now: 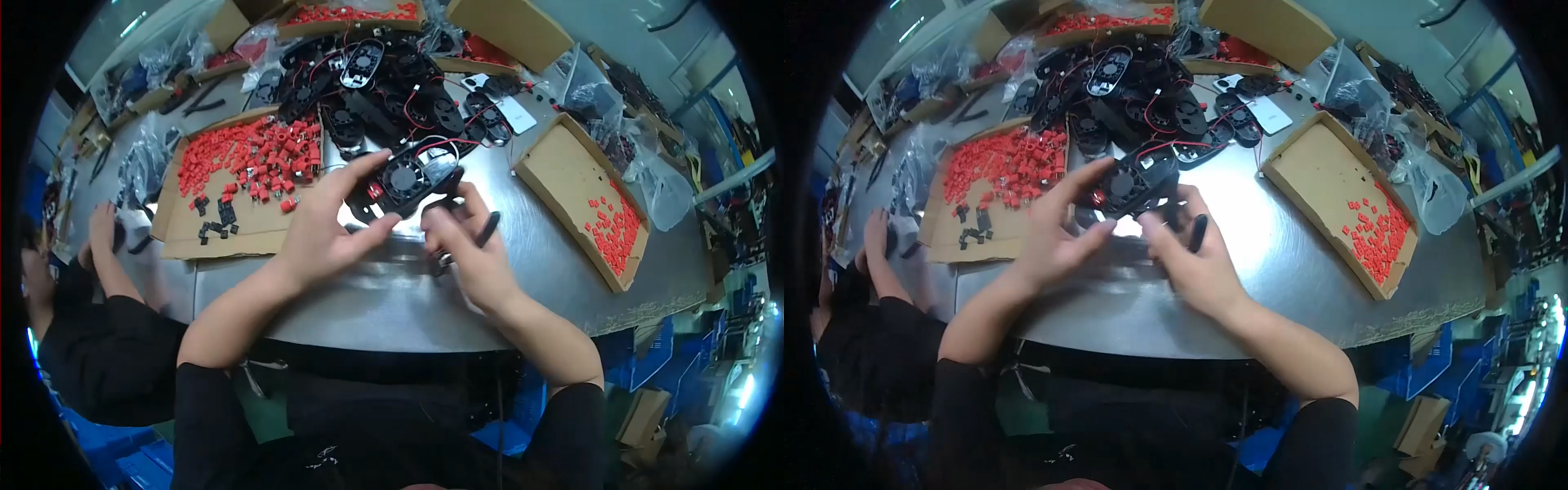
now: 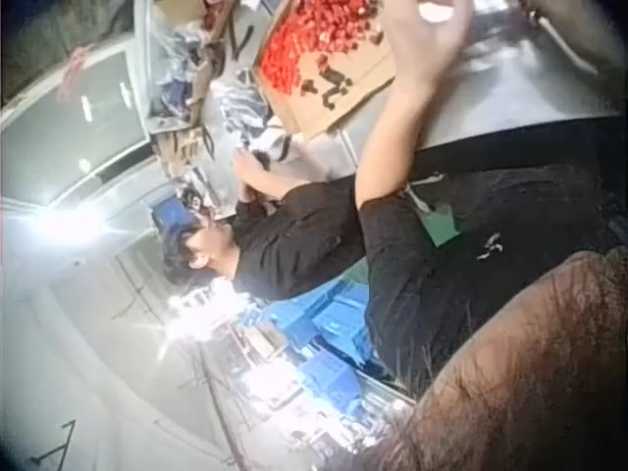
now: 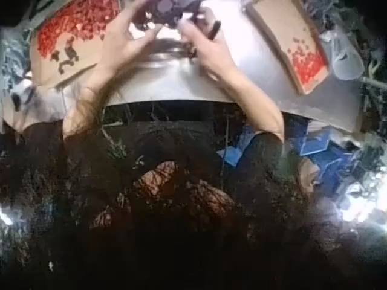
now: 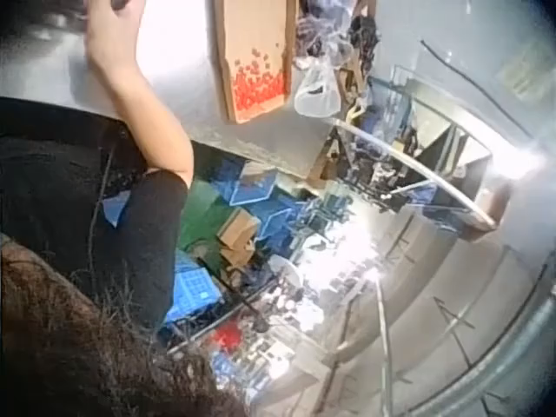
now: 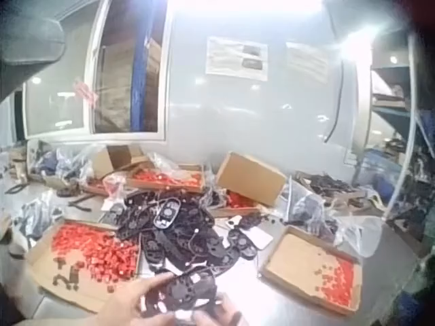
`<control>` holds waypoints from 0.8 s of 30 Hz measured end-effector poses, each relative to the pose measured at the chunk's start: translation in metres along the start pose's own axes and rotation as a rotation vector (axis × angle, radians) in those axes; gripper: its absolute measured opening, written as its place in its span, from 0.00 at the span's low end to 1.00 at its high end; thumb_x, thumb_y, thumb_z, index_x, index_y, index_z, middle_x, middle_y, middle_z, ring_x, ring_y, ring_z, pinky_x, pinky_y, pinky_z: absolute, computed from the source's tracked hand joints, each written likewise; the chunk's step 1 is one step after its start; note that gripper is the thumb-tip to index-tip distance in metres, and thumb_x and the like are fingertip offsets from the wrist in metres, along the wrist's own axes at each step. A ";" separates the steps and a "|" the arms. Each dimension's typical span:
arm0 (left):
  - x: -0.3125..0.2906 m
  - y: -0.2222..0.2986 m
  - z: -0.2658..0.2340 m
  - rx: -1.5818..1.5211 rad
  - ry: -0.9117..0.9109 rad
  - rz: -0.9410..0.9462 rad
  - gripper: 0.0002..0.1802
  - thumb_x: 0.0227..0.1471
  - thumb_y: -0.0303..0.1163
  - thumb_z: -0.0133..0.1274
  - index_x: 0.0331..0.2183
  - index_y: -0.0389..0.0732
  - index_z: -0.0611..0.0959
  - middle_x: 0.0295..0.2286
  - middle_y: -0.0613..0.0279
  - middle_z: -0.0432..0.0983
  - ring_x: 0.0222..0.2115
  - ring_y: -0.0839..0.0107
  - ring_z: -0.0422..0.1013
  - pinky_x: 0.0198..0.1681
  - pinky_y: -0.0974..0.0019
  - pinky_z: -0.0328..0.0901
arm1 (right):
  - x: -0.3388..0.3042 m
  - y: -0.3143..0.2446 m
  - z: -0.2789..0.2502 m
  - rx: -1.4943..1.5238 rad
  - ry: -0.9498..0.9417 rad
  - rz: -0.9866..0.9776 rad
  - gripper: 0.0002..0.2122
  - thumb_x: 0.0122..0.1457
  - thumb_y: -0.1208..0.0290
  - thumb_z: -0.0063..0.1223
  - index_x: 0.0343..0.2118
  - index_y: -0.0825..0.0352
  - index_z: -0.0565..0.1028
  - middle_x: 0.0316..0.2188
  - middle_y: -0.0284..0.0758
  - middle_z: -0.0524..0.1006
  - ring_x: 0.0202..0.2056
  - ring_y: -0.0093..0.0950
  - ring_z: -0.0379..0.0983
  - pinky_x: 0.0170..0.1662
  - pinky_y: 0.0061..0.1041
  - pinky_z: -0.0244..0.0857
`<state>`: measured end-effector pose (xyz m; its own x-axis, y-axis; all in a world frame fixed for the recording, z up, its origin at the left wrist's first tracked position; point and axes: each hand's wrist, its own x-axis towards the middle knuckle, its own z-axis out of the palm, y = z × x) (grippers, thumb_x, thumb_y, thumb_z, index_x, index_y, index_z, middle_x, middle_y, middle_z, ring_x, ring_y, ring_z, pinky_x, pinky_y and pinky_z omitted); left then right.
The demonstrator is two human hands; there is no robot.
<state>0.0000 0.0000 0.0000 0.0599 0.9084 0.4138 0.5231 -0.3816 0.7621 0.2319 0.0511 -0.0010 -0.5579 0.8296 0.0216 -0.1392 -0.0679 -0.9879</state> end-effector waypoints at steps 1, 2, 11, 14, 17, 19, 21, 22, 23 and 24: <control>0.002 0.003 0.006 -0.150 0.096 0.039 0.36 0.53 0.35 0.68 0.60 0.34 0.77 0.47 0.49 0.82 0.48 0.64 0.80 0.53 0.64 0.72 | -0.005 -0.005 -0.008 -0.033 0.071 -0.024 0.31 0.70 0.51 0.53 0.66 0.67 0.61 0.37 0.33 0.75 0.32 0.20 0.72 0.35 0.23 0.70; -0.001 0.013 0.005 -0.161 0.061 -0.031 0.34 0.51 0.33 0.68 0.58 0.33 0.78 0.43 0.50 0.83 0.44 0.64 0.80 0.51 0.63 0.73 | -0.006 -0.008 -0.020 0.103 0.137 -0.206 0.29 0.71 0.49 0.49 0.64 0.67 0.63 0.36 0.30 0.73 0.31 0.19 0.71 0.34 0.22 0.69; -0.016 -0.004 0.057 -0.052 -0.378 0.307 0.30 0.41 0.42 0.68 0.46 0.39 0.81 0.35 0.57 0.75 0.41 0.55 0.72 0.47 0.55 0.64 | -0.003 -0.037 -0.014 0.346 -0.200 -0.471 0.62 0.43 0.10 0.46 0.72 0.60 0.61 0.35 0.30 0.67 0.26 0.18 0.59 0.27 0.22 0.54; -0.014 -0.002 0.052 0.094 -0.413 0.284 0.30 0.45 0.48 0.68 0.45 0.38 0.80 0.40 0.55 0.72 0.44 0.54 0.68 0.47 0.54 0.63 | -0.002 -0.026 -0.013 0.230 -0.310 -0.347 0.64 0.37 0.06 0.43 0.70 0.55 0.63 0.36 0.34 0.69 0.28 0.21 0.64 0.31 0.23 0.59; -0.014 -0.004 0.055 0.160 -0.420 0.249 0.32 0.49 0.55 0.68 0.43 0.38 0.79 0.40 0.55 0.71 0.43 0.54 0.67 0.48 0.54 0.62 | -0.004 -0.015 -0.009 0.273 -0.267 -0.303 0.68 0.31 0.04 0.42 0.70 0.57 0.63 0.39 0.37 0.70 0.31 0.23 0.65 0.37 0.28 0.61; -0.017 -0.006 0.058 0.194 -0.378 0.278 0.36 0.49 0.61 0.67 0.42 0.38 0.78 0.39 0.55 0.70 0.42 0.55 0.67 0.47 0.54 0.62 | -0.004 -0.007 -0.012 0.270 -0.262 -0.307 0.68 0.32 0.04 0.42 0.70 0.58 0.62 0.40 0.37 0.69 0.32 0.24 0.65 0.38 0.28 0.61; -0.021 -0.007 0.058 0.337 -0.253 0.252 0.37 0.47 0.62 0.68 0.41 0.38 0.77 0.39 0.55 0.70 0.42 0.55 0.66 0.47 0.55 0.62 | -0.005 -0.003 -0.011 0.271 -0.265 -0.317 0.68 0.32 0.04 0.42 0.70 0.58 0.62 0.40 0.37 0.69 0.32 0.24 0.65 0.38 0.29 0.61; -0.021 -0.008 0.057 0.406 -0.233 0.266 0.37 0.46 0.63 0.68 0.40 0.39 0.77 0.38 0.56 0.70 0.41 0.56 0.66 0.45 0.55 0.63 | -0.004 -0.001 -0.010 0.281 -0.248 -0.302 0.68 0.33 0.04 0.42 0.70 0.58 0.62 0.41 0.37 0.69 0.32 0.24 0.65 0.38 0.29 0.61; -0.022 -0.010 0.057 0.408 -0.231 0.258 0.37 0.46 0.63 0.68 0.40 0.39 0.77 0.38 0.56 0.70 0.41 0.56 0.66 0.45 0.55 0.63 | -0.004 0.001 -0.009 0.291 -0.232 -0.288 0.68 0.33 0.04 0.41 0.71 0.58 0.61 0.41 0.37 0.69 0.33 0.24 0.65 0.38 0.30 0.61; -0.021 -0.010 0.057 0.420 -0.249 0.264 0.37 0.46 0.62 0.68 0.39 0.38 0.76 0.37 0.55 0.70 0.41 0.54 0.66 0.45 0.53 0.63 | -0.004 0.000 -0.010 0.288 -0.233 -0.285 0.68 0.33 0.04 0.41 0.71 0.58 0.61 0.41 0.37 0.69 0.33 0.24 0.65 0.38 0.30 0.61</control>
<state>0.0424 -0.0057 -0.0446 0.4080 0.8233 0.3946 0.7537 -0.5477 0.3633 0.2423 0.0529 -0.0028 -0.6285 0.6934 0.3525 -0.5169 -0.0337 -0.8554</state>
